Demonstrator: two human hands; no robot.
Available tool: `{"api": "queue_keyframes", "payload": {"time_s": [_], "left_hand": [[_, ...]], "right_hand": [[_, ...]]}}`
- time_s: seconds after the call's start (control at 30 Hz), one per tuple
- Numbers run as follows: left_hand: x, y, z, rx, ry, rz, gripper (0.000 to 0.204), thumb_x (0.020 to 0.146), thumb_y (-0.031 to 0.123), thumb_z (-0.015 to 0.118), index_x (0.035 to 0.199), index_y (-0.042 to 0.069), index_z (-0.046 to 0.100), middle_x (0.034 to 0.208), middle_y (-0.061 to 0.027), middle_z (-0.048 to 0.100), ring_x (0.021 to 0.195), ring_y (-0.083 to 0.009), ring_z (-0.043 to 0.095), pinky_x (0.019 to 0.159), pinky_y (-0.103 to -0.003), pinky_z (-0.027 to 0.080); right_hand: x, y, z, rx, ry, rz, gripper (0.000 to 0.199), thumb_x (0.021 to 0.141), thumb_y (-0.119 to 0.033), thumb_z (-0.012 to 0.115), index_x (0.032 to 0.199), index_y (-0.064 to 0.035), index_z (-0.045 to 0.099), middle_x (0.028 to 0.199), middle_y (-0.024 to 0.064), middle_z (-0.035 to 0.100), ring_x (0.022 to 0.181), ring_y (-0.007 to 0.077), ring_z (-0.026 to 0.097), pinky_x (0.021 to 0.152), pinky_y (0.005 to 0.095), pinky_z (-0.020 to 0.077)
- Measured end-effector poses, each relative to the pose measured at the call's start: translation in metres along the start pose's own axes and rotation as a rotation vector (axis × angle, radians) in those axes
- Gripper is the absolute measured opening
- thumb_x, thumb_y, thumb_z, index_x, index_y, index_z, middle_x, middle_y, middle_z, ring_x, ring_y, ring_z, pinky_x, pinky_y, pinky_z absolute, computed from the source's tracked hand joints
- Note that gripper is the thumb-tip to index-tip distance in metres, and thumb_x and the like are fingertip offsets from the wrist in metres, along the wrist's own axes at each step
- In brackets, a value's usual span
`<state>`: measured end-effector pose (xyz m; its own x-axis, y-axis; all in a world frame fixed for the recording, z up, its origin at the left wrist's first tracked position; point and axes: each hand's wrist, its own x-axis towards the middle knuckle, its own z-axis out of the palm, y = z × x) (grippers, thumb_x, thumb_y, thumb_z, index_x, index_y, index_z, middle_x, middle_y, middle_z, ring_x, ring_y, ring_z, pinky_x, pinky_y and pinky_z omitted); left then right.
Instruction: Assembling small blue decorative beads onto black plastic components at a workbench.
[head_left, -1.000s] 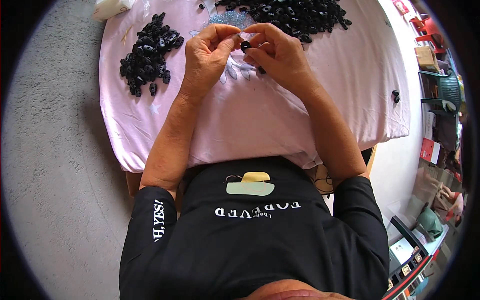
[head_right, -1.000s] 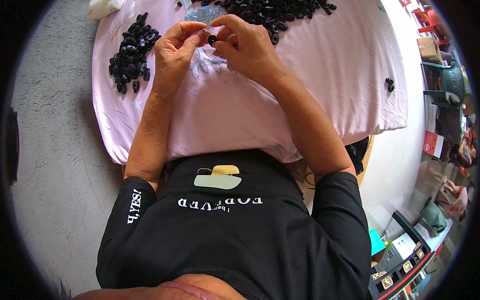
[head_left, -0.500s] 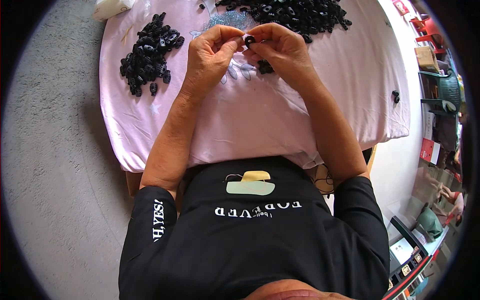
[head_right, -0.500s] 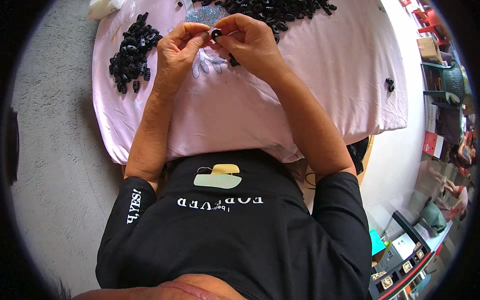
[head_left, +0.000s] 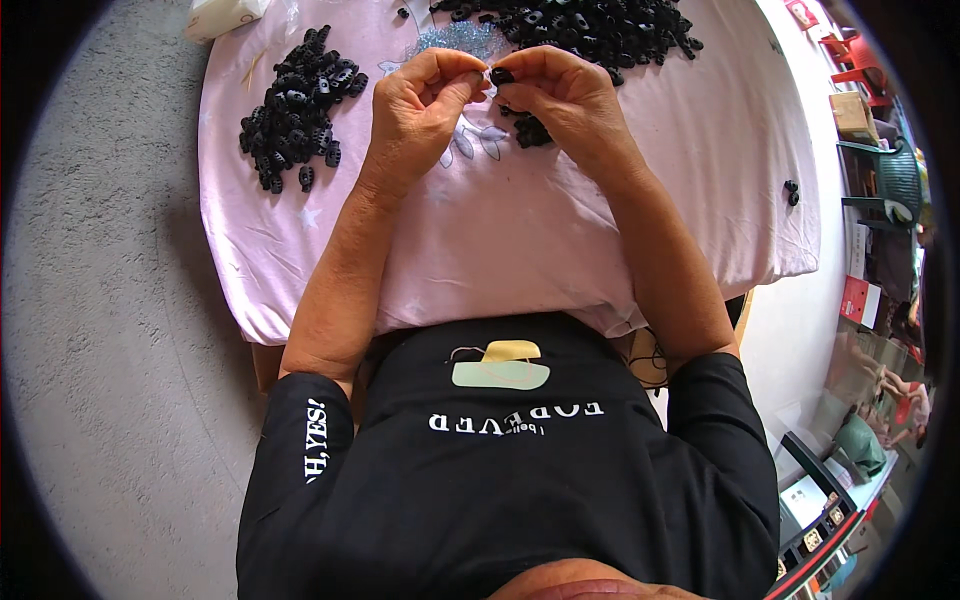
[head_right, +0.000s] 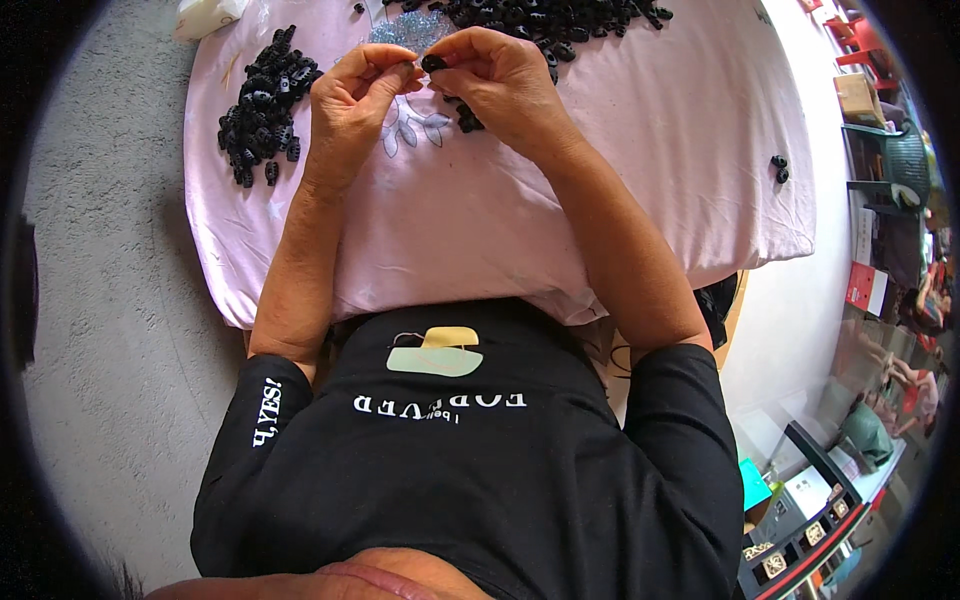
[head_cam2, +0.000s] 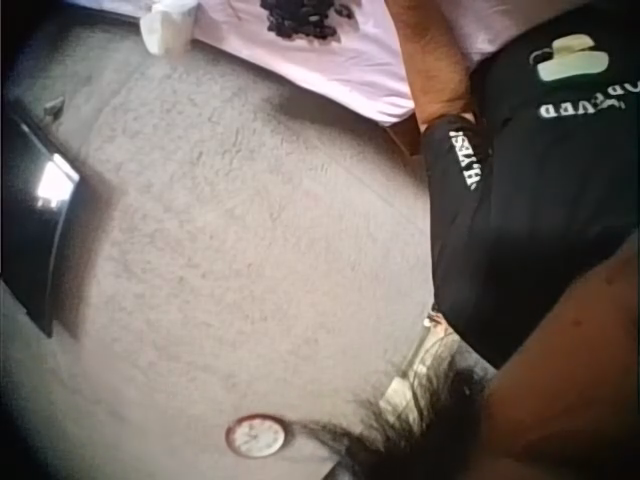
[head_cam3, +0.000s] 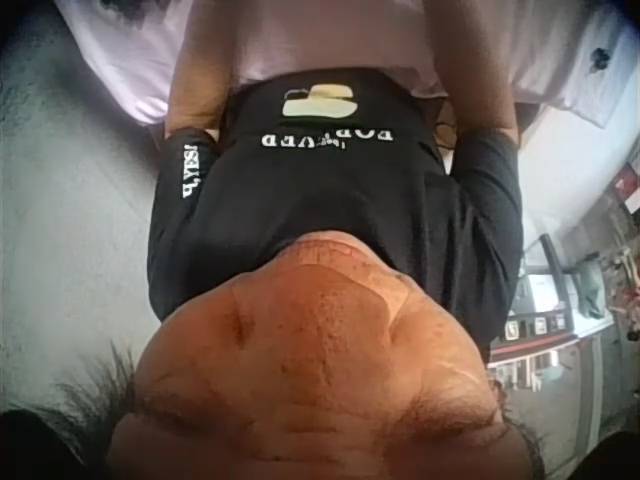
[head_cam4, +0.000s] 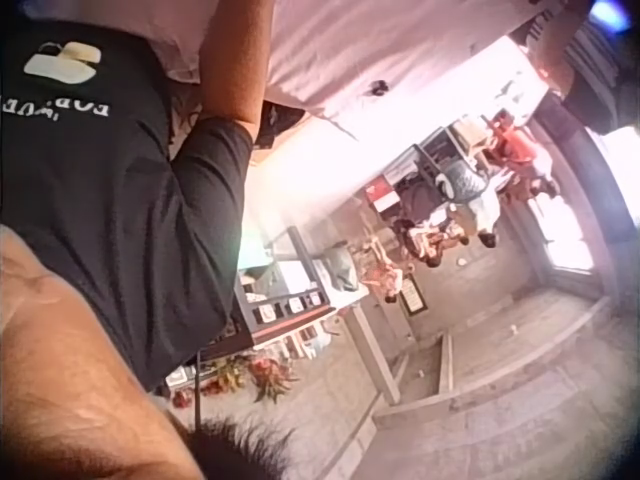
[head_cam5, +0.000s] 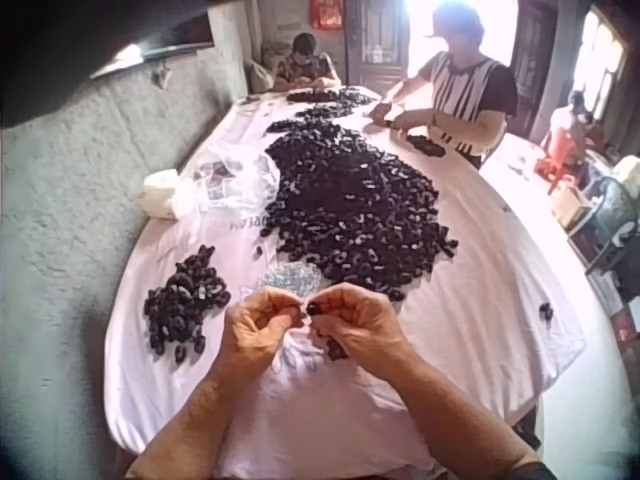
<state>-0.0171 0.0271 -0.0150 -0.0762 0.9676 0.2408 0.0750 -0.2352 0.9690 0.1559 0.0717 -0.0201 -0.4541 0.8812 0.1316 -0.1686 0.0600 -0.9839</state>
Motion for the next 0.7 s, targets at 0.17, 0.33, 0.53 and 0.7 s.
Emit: {"api": "queue_keyframes", "payload": {"time_s": [0.17, 0.33, 0.53, 0.7], "left_hand": [[0.0001, -0.0017, -0.0011, 0.029, -0.001, 0.018, 0.008, 0.093, 0.002, 0.061, 0.098, 0.0, 0.066, 0.087, -0.006, 0.069, 0.08, -0.0113, 0.067, 0.076, -0.024, 0.055], [-0.0007, -0.0031, -0.0019, 0.151, -0.011, 0.057, 0.008, 0.092, 0.001, 0.061, 0.098, 0.001, 0.067, 0.085, -0.0053, 0.069, 0.079, -0.0103, 0.066, 0.074, -0.023, 0.054], [-0.0015, -0.0006, -0.0025, 0.328, -0.077, 0.108, 0.01, 0.094, 0.0, 0.059, 0.101, 0.0, 0.065, 0.089, -0.0038, 0.068, 0.083, -0.0095, 0.066, 0.077, -0.022, 0.053], [-0.002, -0.0018, -0.0014, 0.332, -0.055, 0.13, 0.008, 0.094, 0.0, 0.059, 0.1, -0.001, 0.064, 0.089, -0.0045, 0.068, 0.083, -0.0097, 0.066, 0.077, -0.022, 0.054]], "right_hand": [[-0.0004, 0.0024, -0.0005, -0.073, -0.002, -0.006, 0.021, 0.085, 0.003, 0.068, 0.106, 0.0003, 0.067, 0.093, 0.0046, 0.07, 0.084, 0.0089, 0.066, 0.078, 0.0228, 0.0549], [-0.0005, 0.004, -0.0002, -0.12, 0.016, -0.017, 0.02, 0.084, 0.003, 0.068, 0.104, -0.0005, 0.068, 0.09, 0.0032, 0.07, 0.082, 0.008, 0.066, 0.076, 0.0222, 0.0549], [-0.0005, 0.0086, -0.0012, -0.175, 0.026, -0.011, 0.019, 0.085, 0.003, 0.068, 0.104, -0.0004, 0.068, 0.088, 0.0042, 0.071, 0.081, 0.0097, 0.068, 0.073, 0.0232, 0.0563], [0.0001, 0.0024, -0.0009, -0.073, -0.026, 0.015, 0.018, 0.087, 0.003, 0.067, 0.105, 0.0018, 0.067, 0.09, 0.0079, 0.071, 0.084, 0.0124, 0.07, 0.073, 0.0243, 0.0575]]}}
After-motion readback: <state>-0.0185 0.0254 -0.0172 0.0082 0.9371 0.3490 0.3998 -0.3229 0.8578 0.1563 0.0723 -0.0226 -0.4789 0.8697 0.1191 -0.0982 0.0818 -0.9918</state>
